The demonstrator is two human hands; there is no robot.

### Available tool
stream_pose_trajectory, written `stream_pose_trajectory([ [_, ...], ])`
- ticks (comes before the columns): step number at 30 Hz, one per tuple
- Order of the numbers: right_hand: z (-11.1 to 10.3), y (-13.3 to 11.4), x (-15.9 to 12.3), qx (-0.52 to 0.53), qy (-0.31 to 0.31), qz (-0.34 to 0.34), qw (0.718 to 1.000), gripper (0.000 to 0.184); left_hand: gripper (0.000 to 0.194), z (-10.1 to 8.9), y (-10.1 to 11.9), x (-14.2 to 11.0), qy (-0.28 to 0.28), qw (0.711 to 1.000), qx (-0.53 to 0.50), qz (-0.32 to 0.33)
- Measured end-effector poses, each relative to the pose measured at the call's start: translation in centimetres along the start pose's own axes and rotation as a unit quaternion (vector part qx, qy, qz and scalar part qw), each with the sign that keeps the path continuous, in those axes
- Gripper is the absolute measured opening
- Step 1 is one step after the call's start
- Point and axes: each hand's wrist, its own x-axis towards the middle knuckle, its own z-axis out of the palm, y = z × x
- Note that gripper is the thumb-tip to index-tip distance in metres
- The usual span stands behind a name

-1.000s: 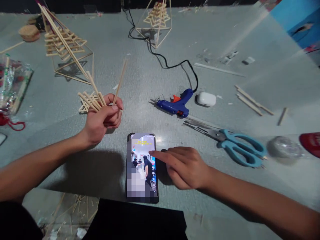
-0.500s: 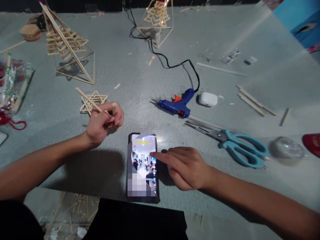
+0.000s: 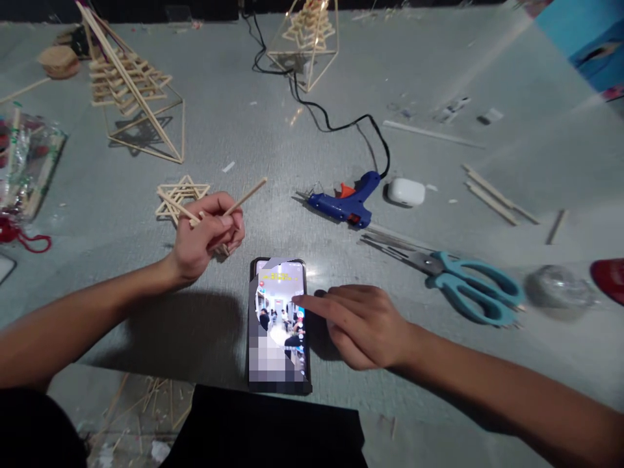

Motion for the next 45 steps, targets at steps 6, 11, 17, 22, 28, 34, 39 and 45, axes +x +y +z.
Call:
stream_pose_trajectory([
  [6, -0.03, 0.01, 0.04, 0.003, -0.005, -0.001, 1.000, 0.045, 0.024, -0.08, -0.11, -0.12, 0.006, 1.000, 0.003, -0.014],
  [11, -0.07, 0.00, 0.07, 0.009, -0.003, 0.000, 1.000, 0.046, 0.022, -0.21, -0.37, 0.05, 0.003, 1.000, -0.013, 0.009],
  [17, -0.09, -0.02, 0.13, 0.008, -0.001, 0.000, 1.000, 0.046, 0.022, -0.24, -0.46, 0.09, 0.006, 1.000, -0.021, 0.021],
  [22, -0.09, -0.05, 0.18, 0.006, -0.004, 0.002, 1.000, 0.042, 0.047, 0.14, -0.12, -0.10, 0.032, 0.999, 0.010, 0.021],
  [28, -0.14, -0.06, 0.16, 0.006, -0.003, 0.005, 1.000, 0.045, 0.056, 0.23, -0.19, -0.41, 0.024, 0.996, 0.074, 0.032],
  [34, -0.09, -0.07, 0.19, -0.002, -0.002, 0.000, 1.000, 0.041, 0.055, 0.32, -0.29, -0.35, 0.013, 0.994, 0.107, 0.002],
  [39, -0.03, -0.07, 0.21, 0.004, -0.002, -0.004, 1.000, 0.040, 0.054, 0.07, -0.56, -0.28, 0.027, 0.993, 0.111, 0.022],
  [45, 0.01, -0.06, 0.18, 0.003, -0.001, -0.001, 1.000, 0.042, 0.052, -0.06, -0.55, -0.54, 0.022, 0.994, 0.103, 0.028],
])
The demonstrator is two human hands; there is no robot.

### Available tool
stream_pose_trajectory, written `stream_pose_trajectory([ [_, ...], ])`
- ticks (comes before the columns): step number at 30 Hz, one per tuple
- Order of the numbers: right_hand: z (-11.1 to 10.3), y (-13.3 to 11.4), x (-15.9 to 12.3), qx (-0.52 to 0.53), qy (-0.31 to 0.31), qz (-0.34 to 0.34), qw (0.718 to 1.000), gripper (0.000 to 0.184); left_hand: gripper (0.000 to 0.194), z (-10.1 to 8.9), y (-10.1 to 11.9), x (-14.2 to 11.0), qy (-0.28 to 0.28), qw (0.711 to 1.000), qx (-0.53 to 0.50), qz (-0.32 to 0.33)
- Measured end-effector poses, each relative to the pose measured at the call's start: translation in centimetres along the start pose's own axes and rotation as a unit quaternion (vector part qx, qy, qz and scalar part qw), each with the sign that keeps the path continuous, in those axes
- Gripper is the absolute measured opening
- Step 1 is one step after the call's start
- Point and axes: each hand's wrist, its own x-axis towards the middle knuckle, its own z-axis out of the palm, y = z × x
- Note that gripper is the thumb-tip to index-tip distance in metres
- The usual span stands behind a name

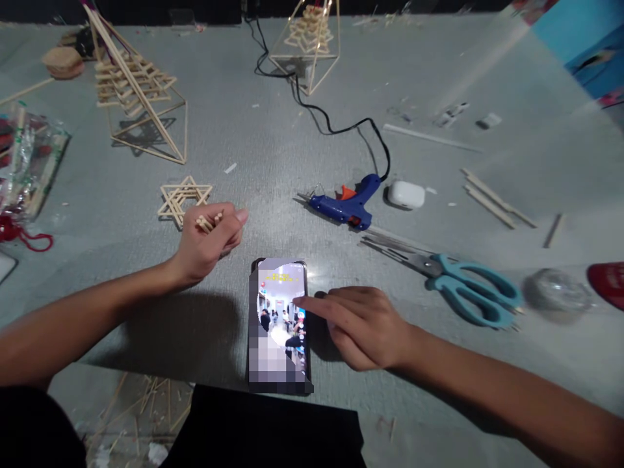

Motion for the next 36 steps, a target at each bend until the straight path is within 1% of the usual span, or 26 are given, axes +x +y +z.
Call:
stream_pose_trajectory([
  [4, -0.1, 0.0, 0.1, 0.007, 0.001, -0.001, 1.000, 0.044, 0.054, 0.0, 0.2, 0.0, 0.004, 1.000, -0.013, 0.010],
  [8, -0.1, 0.0, 0.1, 0.009, 0.001, -0.004, 1.000, 0.043, 0.052, -0.1, 0.5, 0.2, -0.018, 0.998, -0.045, 0.037],
  [15, 0.1, 0.1, -0.1, 0.011, 0.001, -0.008, 1.000, 0.040, 0.054, 0.0, 1.3, 0.5, -0.024, 0.995, -0.093, 0.036],
  [17, 0.1, 0.1, -0.1, 0.012, 0.003, -0.009, 1.000, 0.040, 0.058, -0.1, 1.5, 0.8, -0.041, 0.993, -0.106, 0.027],
  [19, 0.1, 0.1, 0.0, 0.012, 0.002, -0.008, 1.000, 0.039, 0.061, -0.3, 1.8, 0.9, -0.071, 0.991, -0.115, 0.005],
  [21, 0.1, 0.0, 0.0, 0.014, 0.003, -0.009, 1.000, 0.039, 0.061, -0.5, 2.0, 1.1, -0.089, 0.989, -0.118, -0.016],
  [25, 0.1, 0.1, 0.0, 0.013, 0.005, -0.010, 1.000, 0.040, 0.054, -0.7, 1.8, 0.9, -0.090, 0.988, -0.123, -0.021],
  [29, 0.1, 0.0, 0.0, 0.010, 0.002, -0.008, 1.000, 0.039, 0.049, -0.3, 1.5, 0.5, -0.101, 0.988, -0.112, -0.018],
  [36, 0.0, 0.0, 0.1, 0.018, 0.006, -0.007, 1.000, 0.040, 0.050, -0.1, 1.4, 0.4, -0.101, 0.988, -0.117, -0.021],
])
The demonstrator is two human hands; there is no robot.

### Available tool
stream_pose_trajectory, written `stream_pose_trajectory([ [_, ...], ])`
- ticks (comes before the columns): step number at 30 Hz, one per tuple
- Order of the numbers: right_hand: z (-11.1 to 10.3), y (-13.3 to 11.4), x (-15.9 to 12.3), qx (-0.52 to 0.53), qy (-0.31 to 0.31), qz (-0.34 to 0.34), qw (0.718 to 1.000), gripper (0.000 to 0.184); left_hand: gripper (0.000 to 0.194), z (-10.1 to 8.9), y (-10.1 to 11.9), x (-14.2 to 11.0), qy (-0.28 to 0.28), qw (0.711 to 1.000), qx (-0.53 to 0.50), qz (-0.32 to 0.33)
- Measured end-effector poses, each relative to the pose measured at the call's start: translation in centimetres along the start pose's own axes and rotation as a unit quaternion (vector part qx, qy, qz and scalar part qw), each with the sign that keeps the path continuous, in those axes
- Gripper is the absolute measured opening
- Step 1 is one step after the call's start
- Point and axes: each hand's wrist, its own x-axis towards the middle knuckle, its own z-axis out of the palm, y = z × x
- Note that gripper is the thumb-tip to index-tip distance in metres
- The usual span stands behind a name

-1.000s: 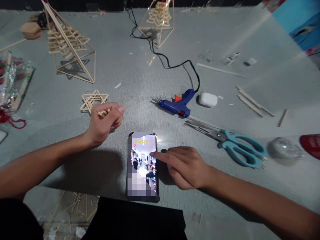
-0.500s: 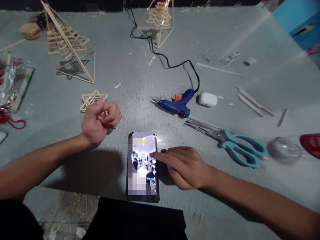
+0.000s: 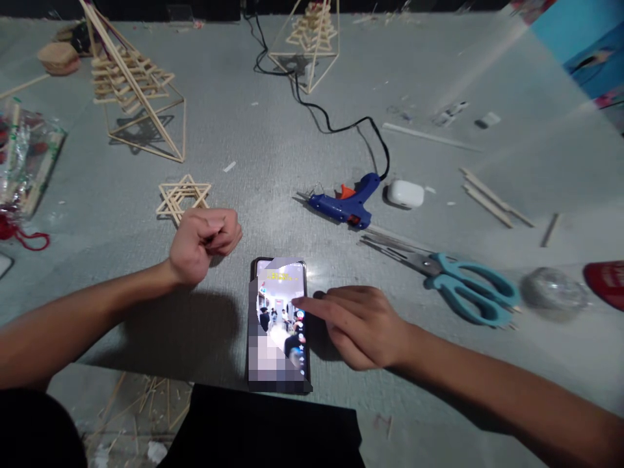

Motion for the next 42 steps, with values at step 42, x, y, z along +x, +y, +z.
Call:
stream_pose_trajectory([
  [42, -0.3, 0.2, 0.3, 0.066, 0.021, -0.125, 0.990, 0.029, 0.057, -0.8, -0.6, -0.3, -0.038, 0.999, -0.013, -0.023],
])
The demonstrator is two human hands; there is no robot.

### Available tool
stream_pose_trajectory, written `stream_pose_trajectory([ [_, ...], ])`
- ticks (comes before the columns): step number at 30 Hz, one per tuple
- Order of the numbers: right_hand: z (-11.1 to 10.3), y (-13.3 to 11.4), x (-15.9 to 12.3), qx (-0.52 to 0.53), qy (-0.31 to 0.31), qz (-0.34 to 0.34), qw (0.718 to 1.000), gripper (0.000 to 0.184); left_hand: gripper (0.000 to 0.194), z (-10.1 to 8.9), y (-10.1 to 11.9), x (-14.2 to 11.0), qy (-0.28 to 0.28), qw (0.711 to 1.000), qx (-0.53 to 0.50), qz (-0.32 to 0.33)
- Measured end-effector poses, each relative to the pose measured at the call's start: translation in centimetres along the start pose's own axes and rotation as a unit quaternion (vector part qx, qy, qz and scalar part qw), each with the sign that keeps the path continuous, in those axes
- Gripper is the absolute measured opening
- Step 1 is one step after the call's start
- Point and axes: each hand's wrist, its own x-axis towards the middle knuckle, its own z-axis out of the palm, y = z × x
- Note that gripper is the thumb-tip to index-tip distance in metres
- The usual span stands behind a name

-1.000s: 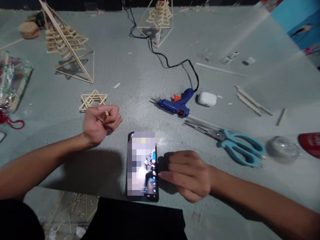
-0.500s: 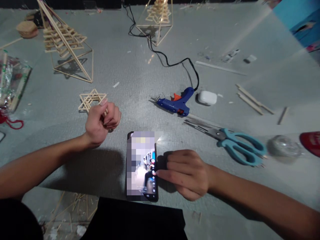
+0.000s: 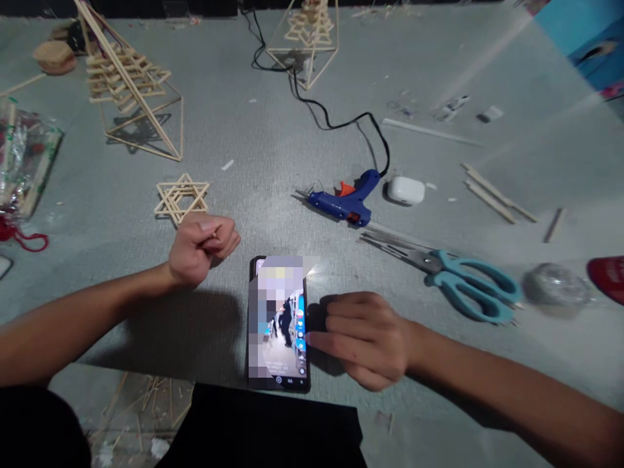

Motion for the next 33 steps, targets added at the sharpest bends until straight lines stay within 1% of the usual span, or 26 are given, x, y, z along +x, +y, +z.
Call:
stream_pose_trajectory([
  [5, 0.1, 0.0, 0.0, 0.002, 0.004, 0.000, 1.000, 0.028, 0.057, 0.1, -0.4, -0.1, 0.005, 1.000, 0.007, 0.013],
  [11, 0.0, 0.0, -0.1, 0.006, 0.002, 0.002, 1.000, 0.028, 0.051, 0.7, -0.3, 0.0, 0.062, 0.996, 0.021, 0.059],
  [14, 0.0, 0.0, -0.1, 0.003, -0.004, 0.003, 1.000, 0.028, 0.048, 0.6, -0.2, 0.2, 0.086, 0.995, 0.017, 0.050],
  [16, 0.0, 0.0, -0.1, 0.003, -0.002, 0.000, 1.000, 0.028, 0.049, 0.3, 0.0, 0.2, 0.073, 0.997, 0.010, 0.036],
  [21, 0.0, 0.0, 0.1, -0.003, 0.001, 0.003, 1.000, 0.028, 0.054, -0.1, 0.7, -0.2, 0.009, 1.000, 0.008, 0.003],
  [23, 0.0, 0.0, 0.1, 0.000, 0.001, 0.002, 1.000, 0.028, 0.051, -0.2, 0.8, -0.2, 0.003, 1.000, 0.009, -0.007],
  [27, -0.1, 0.0, 0.1, 0.000, -0.003, 0.006, 1.000, 0.027, 0.046, -0.3, 0.8, -0.1, -0.005, 1.000, -0.006, 0.001],
  [33, 0.0, 0.0, -0.1, -0.004, -0.001, 0.004, 1.000, 0.028, 0.048, -0.4, 0.6, 0.0, 0.002, 1.000, -0.003, -0.005],
])
